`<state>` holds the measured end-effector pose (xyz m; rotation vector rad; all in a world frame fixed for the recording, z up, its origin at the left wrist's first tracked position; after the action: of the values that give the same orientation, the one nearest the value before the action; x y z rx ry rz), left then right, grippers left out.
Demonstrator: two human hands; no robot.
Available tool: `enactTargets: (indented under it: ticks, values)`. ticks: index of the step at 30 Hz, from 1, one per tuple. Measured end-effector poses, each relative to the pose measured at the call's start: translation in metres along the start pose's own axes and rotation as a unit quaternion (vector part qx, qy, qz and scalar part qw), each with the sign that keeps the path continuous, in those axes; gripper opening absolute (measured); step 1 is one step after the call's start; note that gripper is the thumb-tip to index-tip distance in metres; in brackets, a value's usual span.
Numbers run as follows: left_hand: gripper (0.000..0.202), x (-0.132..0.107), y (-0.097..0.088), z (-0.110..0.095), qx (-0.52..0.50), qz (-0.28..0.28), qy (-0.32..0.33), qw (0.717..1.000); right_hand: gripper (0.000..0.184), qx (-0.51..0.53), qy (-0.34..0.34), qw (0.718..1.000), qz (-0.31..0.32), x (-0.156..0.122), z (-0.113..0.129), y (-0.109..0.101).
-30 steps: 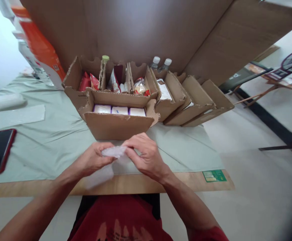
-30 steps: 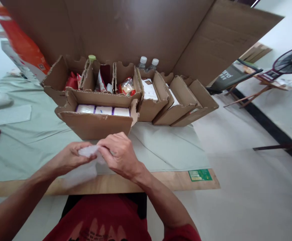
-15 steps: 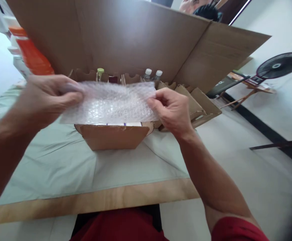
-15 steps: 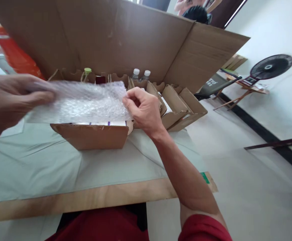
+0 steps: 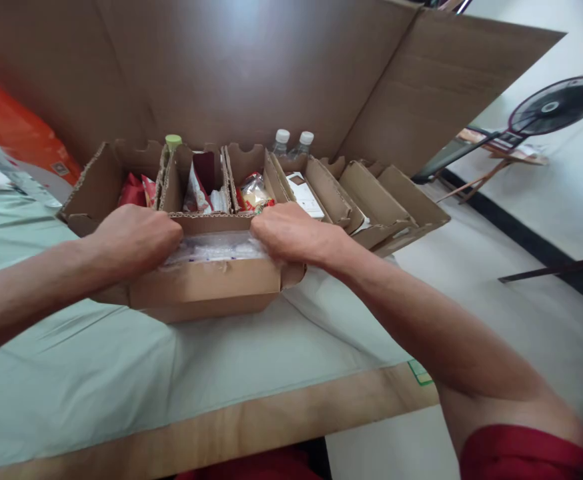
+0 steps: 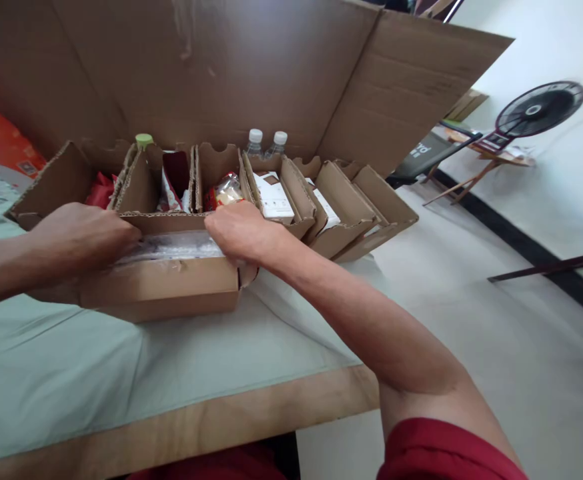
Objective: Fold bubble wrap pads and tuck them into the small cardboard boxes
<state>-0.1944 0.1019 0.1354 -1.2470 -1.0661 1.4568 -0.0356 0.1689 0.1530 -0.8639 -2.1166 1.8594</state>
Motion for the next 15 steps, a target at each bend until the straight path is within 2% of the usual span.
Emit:
enactTargets:
  ticks: [2,4,6,7,10,12,15]
  values:
    - [0.027,0.001,0.001,0.013,-0.099,0.027,-0.023,0.994,0.020,0.025,-0.010,1.000,-0.016,0.000,-0.008,-0.009]
    - [0.033,0.000,0.009,0.028,-0.232,0.071,-0.064,0.968,0.016,0.041,-0.014,0.998,-0.034,-0.003,-0.015,-0.016]
    - [0.033,-0.003,0.018,0.035,-0.283,0.100,-0.078,0.951,0.014,0.032,-0.003,0.998,-0.048,-0.005,-0.019,-0.016]
    - [0.030,-0.003,0.020,0.034,-0.257,0.095,-0.065,0.960,0.014,0.022,0.000,0.998,-0.054,-0.004,-0.019,-0.014]
    - [0.030,-0.001,0.022,0.017,-0.072,0.044,-0.001,0.996,0.013,0.014,-0.016,0.997,-0.068,0.000,-0.007,0.003]
    - [0.034,0.000,0.023,0.006,0.016,0.018,0.017,1.000,0.012,0.022,-0.024,0.997,-0.071,0.003,0.001,0.013]
    - [0.035,0.000,0.023,0.003,0.045,0.001,0.005,0.999,0.014,0.012,-0.021,0.998,-0.050,0.006,0.007,0.023]
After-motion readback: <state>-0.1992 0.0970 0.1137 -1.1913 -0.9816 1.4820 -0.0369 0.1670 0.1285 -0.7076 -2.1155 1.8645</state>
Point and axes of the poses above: each hand's wrist, its own x-axis towards the middle knuckle, its own y-axis out of the palm, z = x × y, the point moved 7 cm from there along x, towards the middle knuckle, and after that the axes turned 2 degrees about y, right-handed, at the moved point
